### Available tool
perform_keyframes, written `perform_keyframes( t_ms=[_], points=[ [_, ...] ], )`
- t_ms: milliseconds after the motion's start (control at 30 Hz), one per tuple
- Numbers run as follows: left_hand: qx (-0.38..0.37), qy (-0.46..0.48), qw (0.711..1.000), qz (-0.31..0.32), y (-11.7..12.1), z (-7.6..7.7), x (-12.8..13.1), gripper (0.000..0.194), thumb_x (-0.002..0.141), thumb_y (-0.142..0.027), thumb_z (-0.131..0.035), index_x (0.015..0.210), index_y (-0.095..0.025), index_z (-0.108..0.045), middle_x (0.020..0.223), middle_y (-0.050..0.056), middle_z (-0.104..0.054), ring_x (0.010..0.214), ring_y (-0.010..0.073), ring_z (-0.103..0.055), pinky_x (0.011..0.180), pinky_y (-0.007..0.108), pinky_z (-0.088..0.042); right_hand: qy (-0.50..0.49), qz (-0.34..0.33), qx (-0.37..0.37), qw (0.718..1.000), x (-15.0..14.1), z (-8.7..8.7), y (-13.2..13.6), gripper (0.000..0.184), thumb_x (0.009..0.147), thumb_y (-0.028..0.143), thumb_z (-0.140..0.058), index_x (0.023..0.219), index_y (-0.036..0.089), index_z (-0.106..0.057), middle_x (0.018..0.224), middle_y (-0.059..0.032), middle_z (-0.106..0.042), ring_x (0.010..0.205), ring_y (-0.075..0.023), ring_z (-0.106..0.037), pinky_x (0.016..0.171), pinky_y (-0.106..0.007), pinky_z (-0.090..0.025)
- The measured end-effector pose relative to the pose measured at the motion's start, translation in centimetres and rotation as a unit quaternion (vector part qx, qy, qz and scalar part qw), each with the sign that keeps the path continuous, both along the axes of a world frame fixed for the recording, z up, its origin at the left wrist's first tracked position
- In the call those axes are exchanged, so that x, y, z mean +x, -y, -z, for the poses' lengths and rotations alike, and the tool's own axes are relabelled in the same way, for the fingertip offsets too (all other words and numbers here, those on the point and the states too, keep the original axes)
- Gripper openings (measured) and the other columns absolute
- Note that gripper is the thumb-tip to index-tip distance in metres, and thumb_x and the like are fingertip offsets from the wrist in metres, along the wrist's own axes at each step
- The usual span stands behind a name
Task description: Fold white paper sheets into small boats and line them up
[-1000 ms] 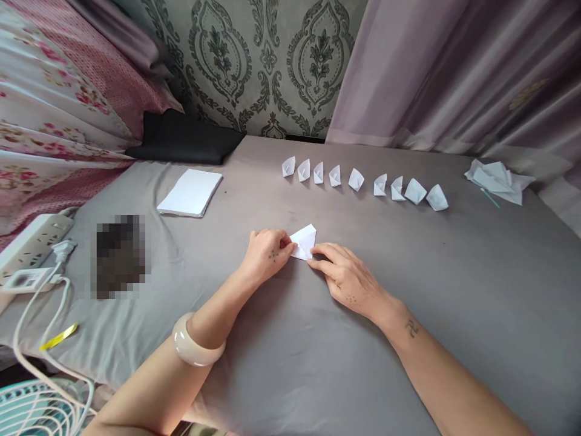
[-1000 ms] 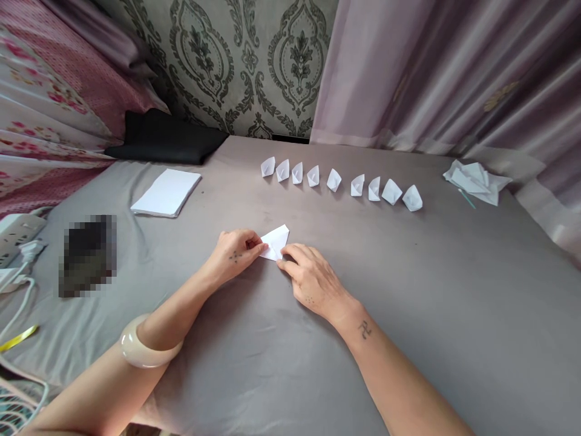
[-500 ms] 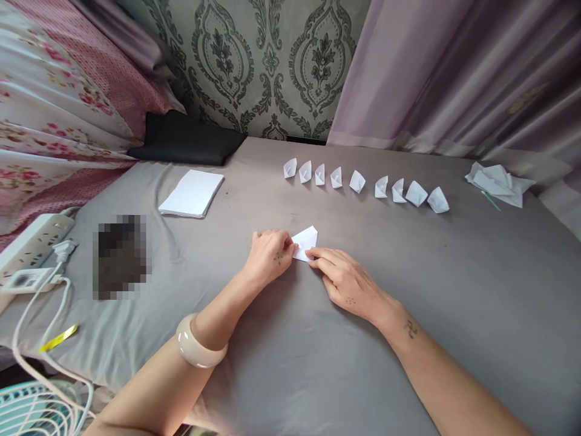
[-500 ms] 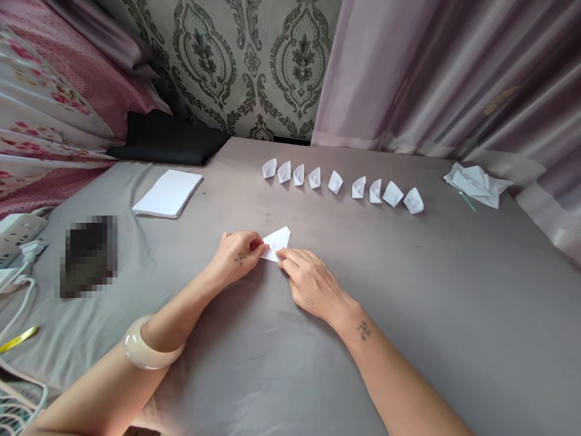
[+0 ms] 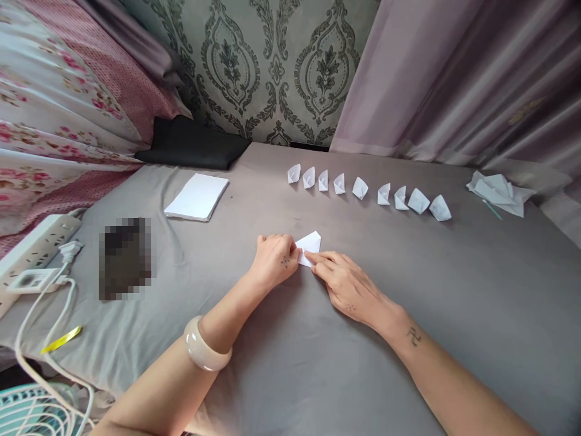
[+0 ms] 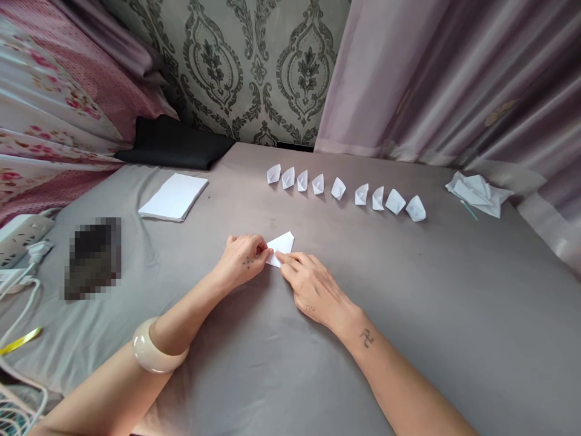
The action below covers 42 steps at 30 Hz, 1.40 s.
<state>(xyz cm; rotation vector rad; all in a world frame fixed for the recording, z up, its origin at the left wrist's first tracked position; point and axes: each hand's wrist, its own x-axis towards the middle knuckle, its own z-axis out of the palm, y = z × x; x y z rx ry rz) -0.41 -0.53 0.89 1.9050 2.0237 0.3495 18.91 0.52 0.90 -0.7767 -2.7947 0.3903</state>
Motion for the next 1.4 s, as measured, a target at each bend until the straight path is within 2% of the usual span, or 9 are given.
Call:
perform_keyframes(
  t_ms=[200,400,533,633,733,867,1000,1267,1400],
  points=[
    [-0.001,0.015,1.000,-0.005,0.2,-0.3,0.1,0.022,0.085,-0.030,-0.046,0.071,-0.018,-0.057,0.080,0.004,-0.070,0.082,0.0225,-0.061,0.077,0.038,-0.031,0.075,-0.014,0.041,0.996,-0.5,-0.6,0.0,0.037,0.077,-0.004,-0.039,0.099,0.017,-0.059,0.143,-0.0037,-0.046,0.107,-0.0217,-0.051,0.081,-0.035,-0.046],
    [0.015,0.017,1.000,-0.003,0.2,0.1,-0.2,0.019,0.087,-0.029,-0.047,0.075,-0.018,-0.057,0.082,0.004,-0.069,0.083,0.0217,-0.061,0.078,0.038,-0.032,0.069,0.013,0.063,0.996,-1.0,-0.2,0.5,0.033,0.078,-0.002,-0.040,0.098,0.017,-0.059,0.144,-0.0039,-0.046,0.101,-0.0219,-0.053,0.081,-0.037,-0.047],
    [0.060,-0.024,0.998,0.000,1.5,-0.5,-0.4,0.024,0.093,-0.030,-0.039,0.086,-0.019,-0.060,0.092,0.007,-0.068,0.088,0.0234,-0.059,0.076,0.038,-0.035,0.053,0.023,0.060,0.997,-1.1,-0.1,0.6,0.035,0.080,-0.003,-0.039,0.101,0.018,-0.058,0.141,-0.0026,-0.049,0.105,-0.0223,-0.052,0.084,-0.037,-0.047],
    [0.122,-0.125,0.981,0.082,4.2,-1.4,0.4,0.030,0.095,-0.024,-0.032,0.098,-0.016,-0.061,0.120,0.014,-0.060,0.104,0.0276,-0.054,0.083,0.043,-0.036,0.048,0.024,0.057,0.997,-1.0,-0.1,0.7,0.035,0.081,-0.002,-0.040,0.104,0.018,-0.058,0.139,-0.0042,-0.052,0.104,-0.0222,-0.053,0.084,-0.037,-0.048],
    [0.139,-0.143,0.967,0.161,6.8,-1.2,1.9,0.037,0.097,-0.028,-0.029,0.121,-0.013,-0.053,0.135,0.014,-0.053,0.122,0.0272,-0.047,0.096,0.044,-0.033,0.046,0.019,0.055,0.997,-1.1,-0.1,0.6,0.034,0.083,0.002,-0.044,0.111,0.016,-0.057,0.138,-0.0071,-0.052,0.105,-0.0230,-0.053,0.086,-0.037,-0.048],
    [0.140,-0.146,0.967,0.157,8.1,0.6,2.8,0.055,0.098,-0.041,-0.023,0.141,-0.008,-0.034,0.150,0.015,-0.034,0.141,0.0278,-0.025,0.112,0.048,-0.018,0.043,0.016,0.056,0.997,-1.1,0.1,0.5,0.031,0.083,0.005,-0.045,0.110,0.015,-0.057,0.137,-0.0087,-0.053,0.106,-0.0234,-0.053,0.087,-0.038,-0.048],
    [0.131,-0.143,0.966,0.173,7.7,1.5,2.4,0.060,0.098,-0.045,-0.021,0.145,-0.009,-0.027,0.152,0.015,-0.029,0.143,0.0252,-0.020,0.117,0.047,-0.008,0.038,0.018,0.058,0.997,-1.2,0.1,0.5,0.034,0.084,0.005,-0.043,0.114,0.014,-0.056,0.133,-0.0100,-0.056,0.106,-0.0236,-0.053,0.087,-0.038,-0.048],
    [0.127,-0.131,0.968,0.170,7.6,1.5,2.1,0.063,0.097,-0.047,-0.022,0.145,-0.007,-0.029,0.151,0.015,-0.032,0.142,0.0243,-0.024,0.119,0.043,-0.010,0.037,0.025,0.064,0.997,-1.1,0.3,0.6,0.038,0.084,0.005,-0.044,0.119,0.018,-0.052,0.132,-0.0090,-0.056,0.106,-0.0241,-0.054,0.087,-0.038,-0.048],
    [0.130,-0.141,0.974,0.121,7.8,1.7,1.8,0.064,0.096,-0.050,-0.026,0.141,-0.007,-0.038,0.147,0.016,-0.039,0.138,0.0257,-0.033,0.116,0.041,-0.022,0.028,0.026,0.069,0.997,-1.0,0.5,0.6,0.043,0.083,0.004,-0.044,0.123,0.018,-0.049,0.128,-0.0096,-0.059,0.104,-0.0243,-0.055,0.084,-0.037,-0.048]
  ],
)
